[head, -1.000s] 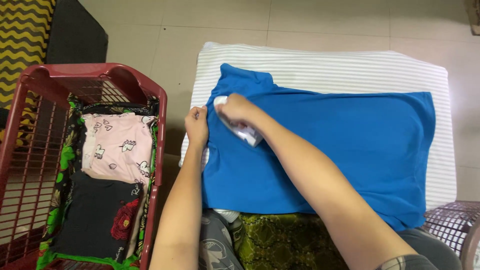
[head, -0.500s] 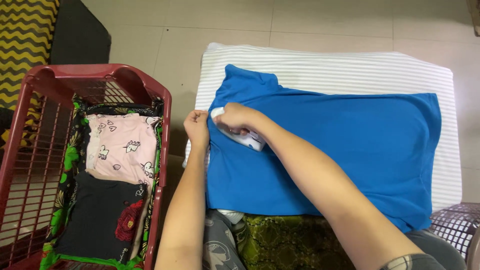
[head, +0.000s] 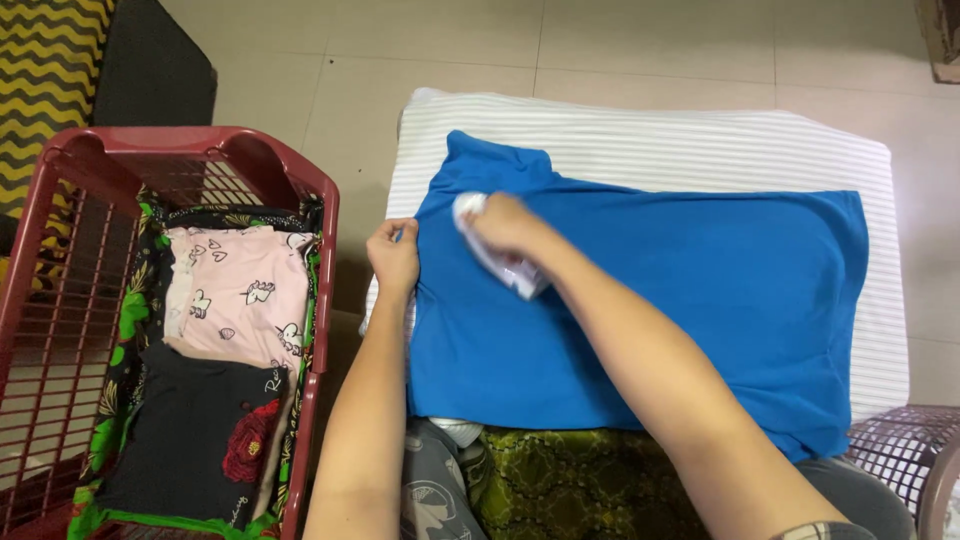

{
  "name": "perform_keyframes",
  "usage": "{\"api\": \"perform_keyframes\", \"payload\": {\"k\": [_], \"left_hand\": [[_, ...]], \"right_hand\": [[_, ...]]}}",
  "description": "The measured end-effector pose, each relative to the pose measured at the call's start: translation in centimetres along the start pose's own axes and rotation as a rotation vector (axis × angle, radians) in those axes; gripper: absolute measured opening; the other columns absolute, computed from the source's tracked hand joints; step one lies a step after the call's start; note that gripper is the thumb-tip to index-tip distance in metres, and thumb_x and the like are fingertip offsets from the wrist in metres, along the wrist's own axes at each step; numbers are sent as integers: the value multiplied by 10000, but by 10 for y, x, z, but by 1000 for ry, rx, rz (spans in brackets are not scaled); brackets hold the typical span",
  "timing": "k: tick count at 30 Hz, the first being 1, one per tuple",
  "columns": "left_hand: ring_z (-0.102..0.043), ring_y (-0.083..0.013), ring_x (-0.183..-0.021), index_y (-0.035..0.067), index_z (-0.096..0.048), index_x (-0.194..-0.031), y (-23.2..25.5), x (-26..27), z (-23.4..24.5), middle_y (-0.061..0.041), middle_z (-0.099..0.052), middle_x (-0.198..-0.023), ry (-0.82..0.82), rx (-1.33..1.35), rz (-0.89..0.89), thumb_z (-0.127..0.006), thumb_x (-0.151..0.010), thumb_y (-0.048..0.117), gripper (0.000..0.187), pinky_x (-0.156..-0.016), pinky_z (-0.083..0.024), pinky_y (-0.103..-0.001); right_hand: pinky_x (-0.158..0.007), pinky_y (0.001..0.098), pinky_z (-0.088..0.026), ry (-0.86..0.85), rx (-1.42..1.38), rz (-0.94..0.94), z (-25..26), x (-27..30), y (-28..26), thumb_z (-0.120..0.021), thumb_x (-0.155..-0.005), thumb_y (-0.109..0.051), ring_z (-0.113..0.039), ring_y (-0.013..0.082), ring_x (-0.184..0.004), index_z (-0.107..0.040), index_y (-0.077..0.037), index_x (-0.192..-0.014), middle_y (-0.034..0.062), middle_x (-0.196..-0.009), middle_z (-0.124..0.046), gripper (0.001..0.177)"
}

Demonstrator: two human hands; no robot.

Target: The person irons a black t-shirt and a blue t-shirt on a striped cushion, then folds each garment and places them into a red laundry basket. The person uses a white electric iron and handles the shirts by hand.

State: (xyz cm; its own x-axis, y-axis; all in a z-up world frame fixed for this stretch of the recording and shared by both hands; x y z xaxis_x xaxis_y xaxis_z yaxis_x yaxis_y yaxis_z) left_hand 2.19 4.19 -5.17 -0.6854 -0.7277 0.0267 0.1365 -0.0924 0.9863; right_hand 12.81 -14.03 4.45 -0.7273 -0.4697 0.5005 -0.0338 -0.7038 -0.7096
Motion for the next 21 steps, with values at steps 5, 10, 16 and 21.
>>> {"api": "perform_keyframes", "payload": {"k": [5, 10, 16, 21], "left_hand": [[-632, -103, -818, -30, -732, -925, 14, 3, 2, -76, -715, -848, 20, -79, -55, -724, -943, 143, 174, -799, -503, -270], [-614, -145, -833, -12, -710, -947, 18, 7, 1, -96, -699, -875, 39, -86, 46, -693, -946, 149, 162, -801, -507, -311], [-609, -148, -845, 2, -703, -938, 13, 6, 0, -82, -692, -891, 39, -41, -13, -673, -962, 123, 128, -820, -514, -324], [-604, -131, -813, 11, -699, -936, 17, 4, 1, -68, -683, -851, 48, -92, -15, -666, -973, 124, 124, -790, -521, -308]], "right_hand": [[-348, 431, -354, -43, -149, -11, 35, 21, 11, -603, -978, -331, -482, 239, -334, -627, 37, -838, 155, -521, -548, 394], [-360, 425, -356, 14, -175, -60, 50, 33, 23, -586, -1004, -356, -473, 235, -341, -624, 86, -772, 145, -483, -519, 501], [-358, 419, -358, 69, -166, -83, 63, 45, 50, -584, -1002, -375, -480, 241, -335, -617, 61, -711, 138, -444, -518, 525], [-352, 408, -329, 145, -206, -164, 88, 65, 85, -585, -1005, -368, -473, 215, -342, -617, 24, -715, 103, -454, -515, 489]]}}
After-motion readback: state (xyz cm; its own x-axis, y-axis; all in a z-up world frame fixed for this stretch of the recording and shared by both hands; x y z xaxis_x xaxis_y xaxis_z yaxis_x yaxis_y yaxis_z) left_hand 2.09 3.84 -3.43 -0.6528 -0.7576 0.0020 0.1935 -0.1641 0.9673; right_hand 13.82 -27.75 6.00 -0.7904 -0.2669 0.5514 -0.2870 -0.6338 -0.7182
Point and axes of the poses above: each hand's wrist, its own x-axis away from the middle knuckle, its own z-axis out of the back of the hand, y = z × x, the point moved 3 cm from there along -x, towards the middle knuckle
